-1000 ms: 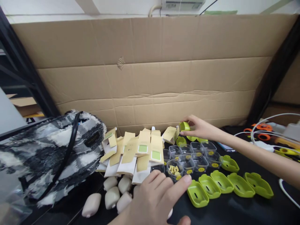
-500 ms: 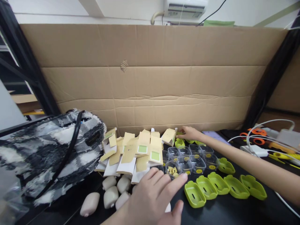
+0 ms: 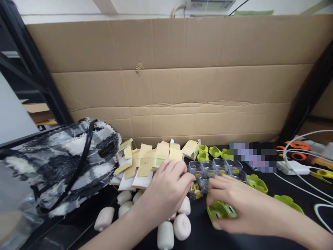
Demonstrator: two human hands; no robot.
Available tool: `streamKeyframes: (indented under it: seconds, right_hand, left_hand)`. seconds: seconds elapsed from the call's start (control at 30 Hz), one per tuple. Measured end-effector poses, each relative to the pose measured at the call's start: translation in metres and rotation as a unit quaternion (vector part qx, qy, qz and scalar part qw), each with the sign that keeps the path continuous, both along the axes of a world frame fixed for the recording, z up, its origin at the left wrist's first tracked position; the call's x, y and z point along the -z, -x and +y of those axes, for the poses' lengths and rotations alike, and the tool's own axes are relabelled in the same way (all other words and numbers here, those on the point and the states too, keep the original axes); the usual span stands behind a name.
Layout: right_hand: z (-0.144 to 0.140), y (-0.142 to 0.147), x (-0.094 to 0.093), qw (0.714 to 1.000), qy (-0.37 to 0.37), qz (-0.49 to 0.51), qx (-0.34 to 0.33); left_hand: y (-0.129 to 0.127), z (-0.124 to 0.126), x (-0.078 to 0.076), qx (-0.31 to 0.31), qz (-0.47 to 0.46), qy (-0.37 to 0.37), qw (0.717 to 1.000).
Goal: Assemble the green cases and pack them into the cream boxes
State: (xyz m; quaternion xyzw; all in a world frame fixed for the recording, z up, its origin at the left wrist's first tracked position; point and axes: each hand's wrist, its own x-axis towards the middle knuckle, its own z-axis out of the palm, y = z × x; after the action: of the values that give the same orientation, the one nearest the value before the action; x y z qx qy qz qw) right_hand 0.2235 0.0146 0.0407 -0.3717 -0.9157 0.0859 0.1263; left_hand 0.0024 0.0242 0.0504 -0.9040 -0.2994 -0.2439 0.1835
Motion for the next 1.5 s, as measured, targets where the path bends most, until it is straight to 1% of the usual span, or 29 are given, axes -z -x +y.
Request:
streamKeyframes:
  seconds: [0.07,0.17,0.23,0.3,0.4,0.5,0.6,0.67,0.77,0.83,0.9,0.97,1.0,1.1,1.17,1.27,1.33,1.37,1.43,1.5]
  right_hand:
    - [-0.004,-0.008,-0.004,0.998,0.036,-0.047,-0.003]
    - [-0.006,-0.015,-0.009,0.988,0.09,-0.118,0.031]
    - [-0.006,-0.015,-0.009,0.981,0.118,-0.144,0.045]
    - [-0.006,-0.013,-0.007,0.976,0.138,-0.158,0.052]
    - [-0.005,-0.008,-0.002,0.977,0.127,-0.158,0.06]
    - [-0.004,-0.005,0.005,0.986,0.076,-0.136,0.056]
    - [-0.004,-0.004,0.013,0.993,0.027,-0.106,0.047]
    - [-0.003,-0.005,0.018,0.994,0.011,-0.095,0.045]
    - [-0.003,-0.005,0.024,0.996,-0.001,-0.073,0.046]
    - [-0.004,-0.003,0.027,0.998,-0.025,-0.01,0.051]
    - [-0.006,-0.001,0.03,0.994,-0.046,0.072,0.067]
    - [-0.008,0.001,0.032,0.986,-0.047,0.136,0.085]
    - [-0.01,0.002,0.032,0.982,-0.041,0.158,0.092]
    - [-0.014,0.002,0.028,0.97,-0.016,0.216,0.111]
    - [-0.017,0.003,0.023,0.96,0.009,0.255,0.113]
    - [-0.023,0.007,0.018,0.943,0.065,0.319,0.066]
    - [-0.026,0.01,0.019,0.925,0.099,0.365,0.025]
    - [-0.027,0.012,0.022,0.918,0.108,0.381,0.01]
    - [-0.027,0.014,0.029,0.913,0.103,0.395,0.006]
    - [-0.026,0.013,0.039,0.912,0.085,0.401,0.02]
  left_hand:
    - [-0.009,0.012,-0.006,0.026,0.064,0.028,0.997]
    - [-0.023,0.031,-0.013,0.071,0.145,0.077,0.984]
    - [-0.031,0.04,-0.016,0.081,0.181,0.111,0.974]
    - [-0.036,0.045,-0.018,0.076,0.201,0.139,0.967]
    - [-0.039,0.048,-0.015,0.062,0.215,0.175,0.959]
    - [-0.039,0.05,-0.008,0.055,0.22,0.212,0.951]
    - [-0.038,0.054,-0.002,0.053,0.206,0.248,0.945]
    - [-0.038,0.055,-0.001,0.053,0.183,0.273,0.943]
    - [-0.036,0.054,-0.008,0.051,0.125,0.312,0.94]
    - [-0.032,0.051,-0.017,0.046,0.069,0.344,0.935]
    - [-0.027,0.047,-0.024,0.04,0.003,0.386,0.921]
    - [-0.02,0.04,-0.027,0.038,-0.064,0.436,0.897]
    - [-0.016,0.036,-0.027,0.04,-0.094,0.463,0.88]
    - [-0.007,0.022,-0.015,0.048,-0.173,0.546,0.819]
    - [-0.003,0.014,-0.003,0.049,-0.224,0.604,0.763]
    - [-0.004,0.004,0.012,0.051,-0.294,0.686,0.663]
    - [-0.006,-0.001,0.018,0.056,-0.335,0.718,0.607]
    - [-0.007,-0.002,0.019,0.058,-0.354,0.725,0.587]
    - [-0.008,-0.006,0.019,0.056,-0.389,0.73,0.559]
    - [-0.009,-0.009,0.019,0.054,-0.426,0.733,0.528]
